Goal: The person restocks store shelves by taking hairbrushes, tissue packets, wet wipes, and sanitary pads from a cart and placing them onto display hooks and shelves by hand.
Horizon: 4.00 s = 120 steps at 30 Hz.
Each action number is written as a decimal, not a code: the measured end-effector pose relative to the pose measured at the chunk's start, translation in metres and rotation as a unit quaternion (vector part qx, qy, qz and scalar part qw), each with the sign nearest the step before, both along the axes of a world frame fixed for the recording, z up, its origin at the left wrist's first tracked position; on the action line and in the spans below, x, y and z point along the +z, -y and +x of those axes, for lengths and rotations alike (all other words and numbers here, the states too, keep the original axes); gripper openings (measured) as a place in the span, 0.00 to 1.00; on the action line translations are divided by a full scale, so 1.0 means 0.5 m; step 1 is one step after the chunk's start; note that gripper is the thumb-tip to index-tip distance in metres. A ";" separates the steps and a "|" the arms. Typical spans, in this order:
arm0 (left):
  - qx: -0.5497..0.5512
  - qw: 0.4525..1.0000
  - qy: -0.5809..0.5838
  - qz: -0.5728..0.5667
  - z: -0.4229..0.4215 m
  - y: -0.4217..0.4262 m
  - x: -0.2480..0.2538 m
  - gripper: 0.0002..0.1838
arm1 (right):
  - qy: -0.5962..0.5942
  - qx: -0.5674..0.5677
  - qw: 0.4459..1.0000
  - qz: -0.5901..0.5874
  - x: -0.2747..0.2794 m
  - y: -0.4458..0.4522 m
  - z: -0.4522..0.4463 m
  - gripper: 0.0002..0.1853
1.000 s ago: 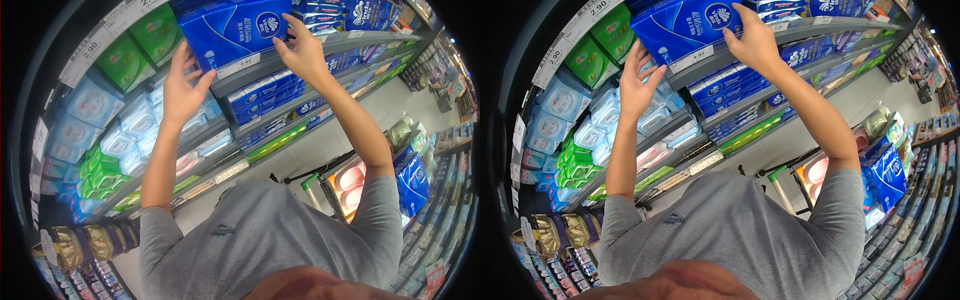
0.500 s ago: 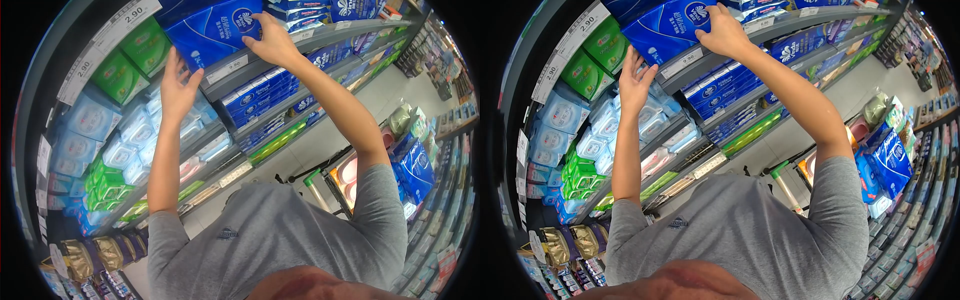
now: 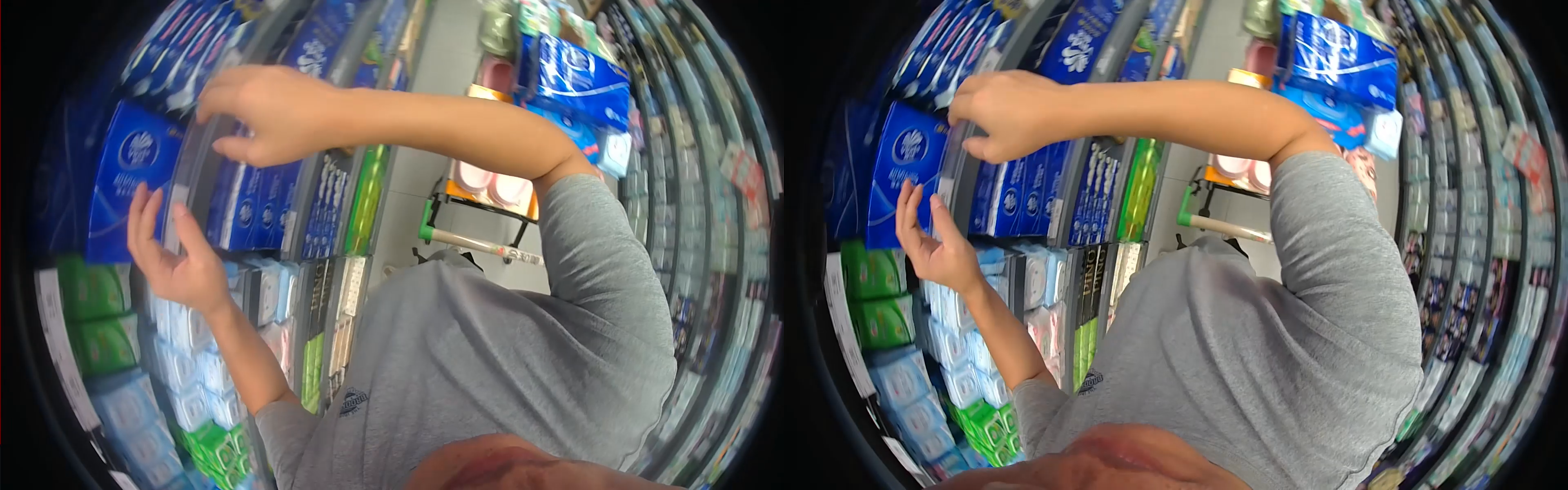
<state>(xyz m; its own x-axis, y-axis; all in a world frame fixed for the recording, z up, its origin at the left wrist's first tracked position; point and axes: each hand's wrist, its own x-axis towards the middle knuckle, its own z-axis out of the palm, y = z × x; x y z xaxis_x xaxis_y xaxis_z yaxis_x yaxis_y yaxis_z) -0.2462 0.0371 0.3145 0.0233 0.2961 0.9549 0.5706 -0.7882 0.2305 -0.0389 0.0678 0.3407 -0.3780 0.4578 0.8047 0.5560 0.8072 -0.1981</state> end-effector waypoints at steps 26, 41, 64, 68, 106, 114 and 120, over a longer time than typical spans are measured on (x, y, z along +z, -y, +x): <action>-0.514 0.706 -0.124 -0.471 0.862 -0.007 -0.245 0.37 | -0.170 -0.692 0.695 -0.093 -0.292 0.497 0.867 0.31; -0.547 0.586 -0.048 -0.596 0.905 -0.014 -0.242 0.17 | -0.356 -0.582 0.713 -0.162 -0.271 0.502 0.792 0.35; -0.499 0.841 0.093 -0.185 0.446 -0.201 0.011 0.47 | -0.291 -0.163 0.942 0.041 -0.042 0.117 0.502 0.36; -0.462 0.865 0.133 -0.140 0.314 -0.189 0.049 0.48 | -0.197 -0.144 0.969 0.037 0.000 0.026 0.411 0.44; 0.264 0.962 0.062 -0.019 -0.116 -0.227 0.118 0.31 | -0.125 0.035 0.991 0.006 0.164 -0.328 -0.011 0.39; 0.260 0.961 0.087 -0.027 -0.114 -0.259 0.121 0.32 | -0.073 -0.046 0.988 0.131 0.165 -0.369 -0.054 0.37; 0.189 0.968 0.156 -0.057 -0.112 -0.270 0.107 0.30 | -0.024 -0.105 0.992 0.071 0.180 -0.357 -0.067 0.33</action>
